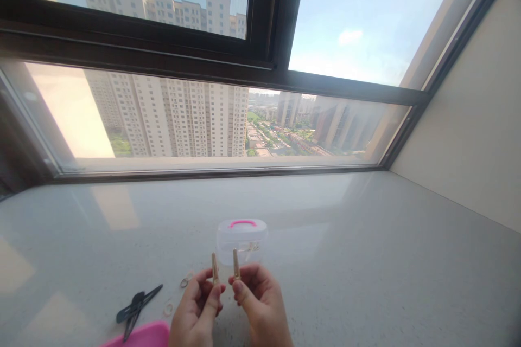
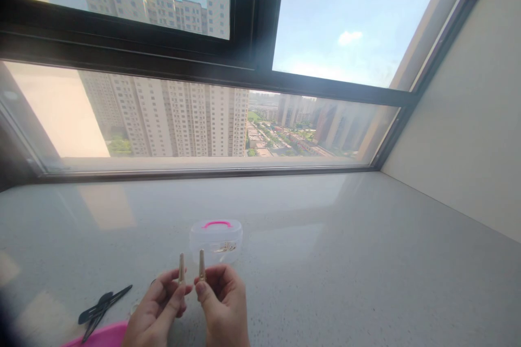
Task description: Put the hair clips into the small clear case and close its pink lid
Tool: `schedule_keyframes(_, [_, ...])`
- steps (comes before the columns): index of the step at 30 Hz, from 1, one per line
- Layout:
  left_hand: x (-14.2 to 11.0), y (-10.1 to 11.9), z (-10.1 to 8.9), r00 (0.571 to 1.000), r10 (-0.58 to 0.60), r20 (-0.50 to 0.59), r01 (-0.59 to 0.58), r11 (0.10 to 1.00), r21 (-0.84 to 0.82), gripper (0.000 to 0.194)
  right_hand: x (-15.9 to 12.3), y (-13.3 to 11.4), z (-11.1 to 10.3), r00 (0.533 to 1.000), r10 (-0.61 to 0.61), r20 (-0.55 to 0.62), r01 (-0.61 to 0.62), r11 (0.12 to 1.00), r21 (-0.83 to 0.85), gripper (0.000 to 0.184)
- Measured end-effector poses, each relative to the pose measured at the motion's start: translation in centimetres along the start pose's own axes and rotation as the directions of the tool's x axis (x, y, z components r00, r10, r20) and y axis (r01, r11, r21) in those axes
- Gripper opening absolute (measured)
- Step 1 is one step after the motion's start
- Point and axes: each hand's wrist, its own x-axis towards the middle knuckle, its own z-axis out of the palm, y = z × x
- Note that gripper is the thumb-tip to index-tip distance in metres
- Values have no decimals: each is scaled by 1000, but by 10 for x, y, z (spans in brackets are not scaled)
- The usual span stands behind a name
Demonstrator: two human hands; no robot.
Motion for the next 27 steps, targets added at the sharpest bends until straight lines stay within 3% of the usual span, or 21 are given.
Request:
schedule_keyframes(7, [-5,-2,5,999,31,-35,-33,998,-57,37,-3,-3,7,999,26,47,-31,992,119,20])
schedule_keyframes(13, [0,-2,-5,996,-38,80,38,999,3,35,-2,-13,9,992,55,117,-58,998,24,18])
schedule_keyframes(21, [-4,2,-6,993,61,97,-79,979,187,31,-6,-15,10,986,166,12,-166,984,71,31])
schedule_keyframes(27, [-4,1,-6,992,-96,79,85,988,130,34,-7,-14,7,990,143,3,-142,985,-100,22])
